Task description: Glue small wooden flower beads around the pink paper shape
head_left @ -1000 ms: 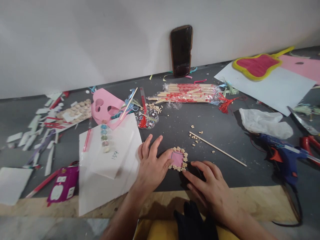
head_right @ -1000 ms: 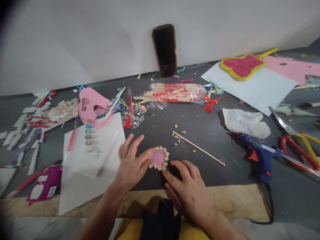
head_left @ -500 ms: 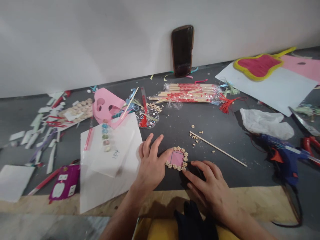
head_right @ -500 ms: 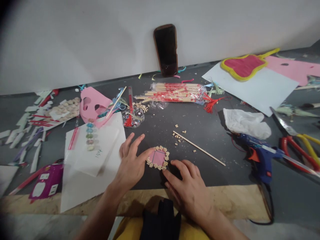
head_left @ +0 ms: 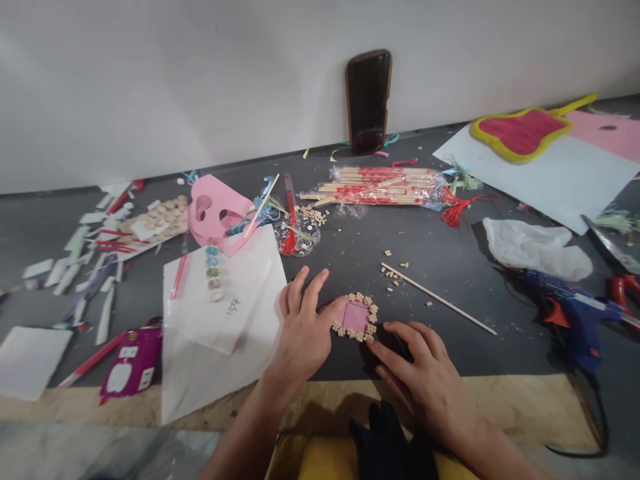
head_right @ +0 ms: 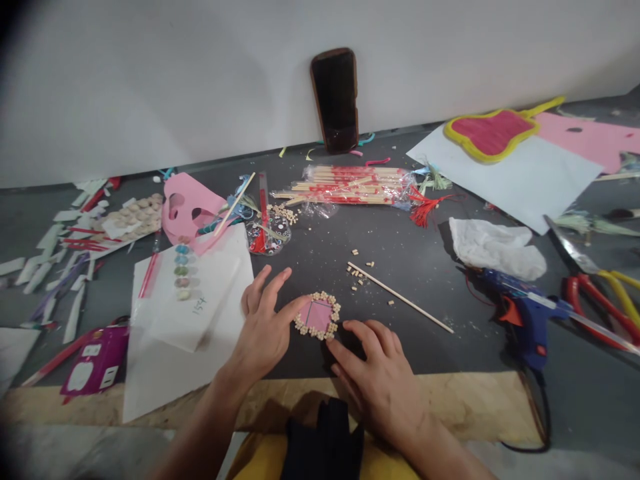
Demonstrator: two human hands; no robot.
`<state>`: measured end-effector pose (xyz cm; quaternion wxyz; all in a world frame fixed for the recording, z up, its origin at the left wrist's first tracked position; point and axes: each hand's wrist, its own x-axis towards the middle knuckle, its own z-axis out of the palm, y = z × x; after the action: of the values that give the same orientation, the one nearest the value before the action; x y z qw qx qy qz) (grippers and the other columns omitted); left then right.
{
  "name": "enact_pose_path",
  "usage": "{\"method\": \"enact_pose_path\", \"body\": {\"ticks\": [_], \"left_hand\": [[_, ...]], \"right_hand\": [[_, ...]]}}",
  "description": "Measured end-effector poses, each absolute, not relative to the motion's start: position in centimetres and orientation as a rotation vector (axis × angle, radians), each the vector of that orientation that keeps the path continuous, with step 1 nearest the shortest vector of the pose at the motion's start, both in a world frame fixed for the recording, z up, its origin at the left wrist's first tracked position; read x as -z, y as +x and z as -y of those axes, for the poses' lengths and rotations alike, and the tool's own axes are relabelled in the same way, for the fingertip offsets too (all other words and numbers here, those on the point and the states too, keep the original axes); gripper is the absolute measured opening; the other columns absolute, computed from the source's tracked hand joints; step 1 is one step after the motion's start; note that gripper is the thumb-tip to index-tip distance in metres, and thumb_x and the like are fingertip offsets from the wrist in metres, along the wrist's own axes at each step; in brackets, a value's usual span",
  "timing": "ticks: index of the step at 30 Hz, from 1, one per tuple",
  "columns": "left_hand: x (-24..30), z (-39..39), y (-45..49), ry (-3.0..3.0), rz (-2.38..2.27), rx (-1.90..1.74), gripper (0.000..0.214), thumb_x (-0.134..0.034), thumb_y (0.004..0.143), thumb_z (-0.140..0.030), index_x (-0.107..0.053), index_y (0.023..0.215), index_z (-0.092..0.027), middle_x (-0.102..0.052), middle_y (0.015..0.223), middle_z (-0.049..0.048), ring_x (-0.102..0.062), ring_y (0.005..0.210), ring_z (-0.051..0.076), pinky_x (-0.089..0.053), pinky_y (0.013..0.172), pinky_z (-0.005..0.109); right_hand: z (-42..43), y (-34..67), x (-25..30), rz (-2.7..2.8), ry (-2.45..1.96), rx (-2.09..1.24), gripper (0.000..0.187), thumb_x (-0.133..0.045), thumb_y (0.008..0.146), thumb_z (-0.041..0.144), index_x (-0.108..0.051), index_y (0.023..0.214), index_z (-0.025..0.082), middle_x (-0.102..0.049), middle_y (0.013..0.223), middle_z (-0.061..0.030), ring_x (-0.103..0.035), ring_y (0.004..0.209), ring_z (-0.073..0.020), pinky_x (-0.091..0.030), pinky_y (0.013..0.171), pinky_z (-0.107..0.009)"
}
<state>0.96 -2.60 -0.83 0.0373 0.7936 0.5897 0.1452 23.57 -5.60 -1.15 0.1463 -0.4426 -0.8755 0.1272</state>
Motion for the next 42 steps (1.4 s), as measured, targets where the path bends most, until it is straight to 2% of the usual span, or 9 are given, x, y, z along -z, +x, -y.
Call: {"method": "enact_pose_path", "body": {"ticks": [24, 42], "left_hand": [[0.83, 2.55, 0.96, 2.447, -1.787, -0.525, 0.038, -0.045, 0.086, -0.004, -0.065, 0.108, -0.028, -0.032, 0.143, 0.0115, -0.020, 0.137, 0.037, -0.031, 0.099, 0.061], [0.56, 2.25, 0.53, 2.309, -1.739, -0.481, 0.058, -0.040, 0.076, 0.010, -0.064, 0.112, -0.028, -0.025, 0.145, 0.0085, -0.015, 0.140, 0.034, -0.029, 0.105, 0.062]], "right_hand": [[5.56, 23.48, 1.00, 2.509, -1.289, -0.381, 0.031, -0.055, 0.088, 0.030, -0.062, 0.118, 0.031, -0.052, 0.122, -0.0099, -0.044, 0.111, -0.0280, -0.049, 0.086, -0.046], [5.50, 23.43, 0.89, 2.508, -1.287, -0.361, 0.032, -0.056, 0.087, 0.028, -0.062, 0.118, 0.031, -0.053, 0.120, -0.0097, -0.044, 0.110, -0.0275, -0.049, 0.085, -0.045]]}}
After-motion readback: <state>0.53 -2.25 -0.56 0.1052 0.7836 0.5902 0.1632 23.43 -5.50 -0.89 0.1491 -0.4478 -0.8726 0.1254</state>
